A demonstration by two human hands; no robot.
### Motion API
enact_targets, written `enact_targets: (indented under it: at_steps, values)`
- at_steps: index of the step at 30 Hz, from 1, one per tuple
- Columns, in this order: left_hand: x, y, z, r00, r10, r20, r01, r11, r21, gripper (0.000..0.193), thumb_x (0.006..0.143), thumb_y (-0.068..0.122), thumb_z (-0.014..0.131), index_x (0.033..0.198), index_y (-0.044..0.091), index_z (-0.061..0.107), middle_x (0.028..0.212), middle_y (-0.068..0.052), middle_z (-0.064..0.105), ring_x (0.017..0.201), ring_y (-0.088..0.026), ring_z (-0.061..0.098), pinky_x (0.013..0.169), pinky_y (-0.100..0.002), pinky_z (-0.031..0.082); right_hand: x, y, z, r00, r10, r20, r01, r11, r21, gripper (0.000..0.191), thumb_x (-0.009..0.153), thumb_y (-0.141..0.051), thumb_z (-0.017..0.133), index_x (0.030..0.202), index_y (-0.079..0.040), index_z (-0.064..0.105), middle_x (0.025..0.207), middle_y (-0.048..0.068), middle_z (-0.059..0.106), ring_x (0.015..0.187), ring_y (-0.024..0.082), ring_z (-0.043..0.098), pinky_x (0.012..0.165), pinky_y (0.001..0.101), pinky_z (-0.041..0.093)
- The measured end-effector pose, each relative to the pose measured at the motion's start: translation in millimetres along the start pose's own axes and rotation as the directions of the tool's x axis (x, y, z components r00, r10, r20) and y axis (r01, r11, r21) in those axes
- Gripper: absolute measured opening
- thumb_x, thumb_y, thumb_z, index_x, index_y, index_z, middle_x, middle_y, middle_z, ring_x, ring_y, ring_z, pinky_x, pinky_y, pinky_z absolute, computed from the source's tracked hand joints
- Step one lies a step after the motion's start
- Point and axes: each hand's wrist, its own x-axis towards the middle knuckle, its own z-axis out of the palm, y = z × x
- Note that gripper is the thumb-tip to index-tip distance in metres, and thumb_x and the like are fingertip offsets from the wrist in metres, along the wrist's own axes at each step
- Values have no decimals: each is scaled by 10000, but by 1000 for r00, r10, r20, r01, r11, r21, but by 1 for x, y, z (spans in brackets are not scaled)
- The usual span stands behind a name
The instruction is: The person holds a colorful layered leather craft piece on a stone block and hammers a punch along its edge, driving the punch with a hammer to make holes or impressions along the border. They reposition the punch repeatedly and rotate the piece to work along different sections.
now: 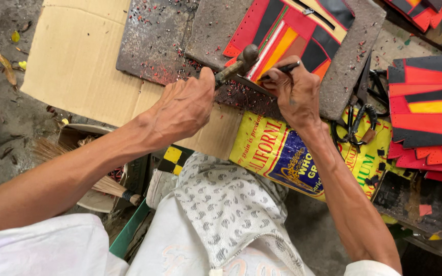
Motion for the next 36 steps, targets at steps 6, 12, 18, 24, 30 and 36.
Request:
enact_targets:
  at_steps: [6, 12, 18, 24, 30, 36]
  values:
    - [-1, 0, 0, 1000, 22, -5, -22, 1000, 15, 194, 930, 66, 550, 1002, -52, 415, 724, -314, 648, 694, -542, 654, 615, -629, 491, -5, 0, 0, 999, -35, 19, 37, 994, -106, 203, 1122, -154, 607, 1052, 35, 582, 951, 87, 747, 937, 159, 768, 797, 302, 681]
    - [0, 4, -10, 999, -2, 36, 2, 1000, -4, 264, 1002, 170, 580, 1007, -55, 442, 716, -305, 647, 690, -527, 650, 604, -618, 489, -2, -5, 2, 996, -90, 28, 94, 975, -203, 198, 1113, -122, 627, 1017, 48, 594, 870, 101, 720, 870, 160, 776, 733, 282, 644]
    - [0, -11, -19, 987, -154, -40, 136, 946, -295, 283, 1044, 275, 621, 1029, 0, 556, 647, -200, 628, 543, -326, 638, 528, -481, 487, 2, -7, 1, 991, -111, 80, 124, 974, -191, 186, 1124, -84, 595, 993, 47, 592, 855, 110, 703, 857, 170, 782, 726, 275, 641]
    - [5, -21, 11, 957, -118, -266, -1, 912, -410, 344, 940, 189, 810, 1033, -5, 542, 760, -124, 690, 594, -245, 686, 527, -390, 548, 0, -8, -1, 988, -130, 78, 143, 969, -203, 196, 1130, -86, 593, 986, 46, 587, 871, 107, 697, 858, 179, 783, 712, 273, 639]
    - [54, -5, 50, 862, 188, -472, -427, 771, -472, 443, 842, 30, 820, 1155, -11, 509, 1044, -188, 758, 934, -308, 782, 821, -399, 616, -6, 2, 1, 993, -121, 12, 120, 959, -258, 172, 1098, -94, 641, 991, 35, 603, 824, 100, 678, 807, 176, 765, 679, 290, 593]
    - [66, 4, 54, 877, 159, -454, -412, 737, -536, 426, 841, -39, 772, 1136, -21, 464, 1052, -213, 746, 1024, -379, 766, 853, -398, 614, -26, 37, -29, 816, -21, -578, 116, 985, 128, 197, 1146, -200, 616, 1088, -22, 555, 1028, 115, 724, 990, 160, 724, 920, 310, 625]
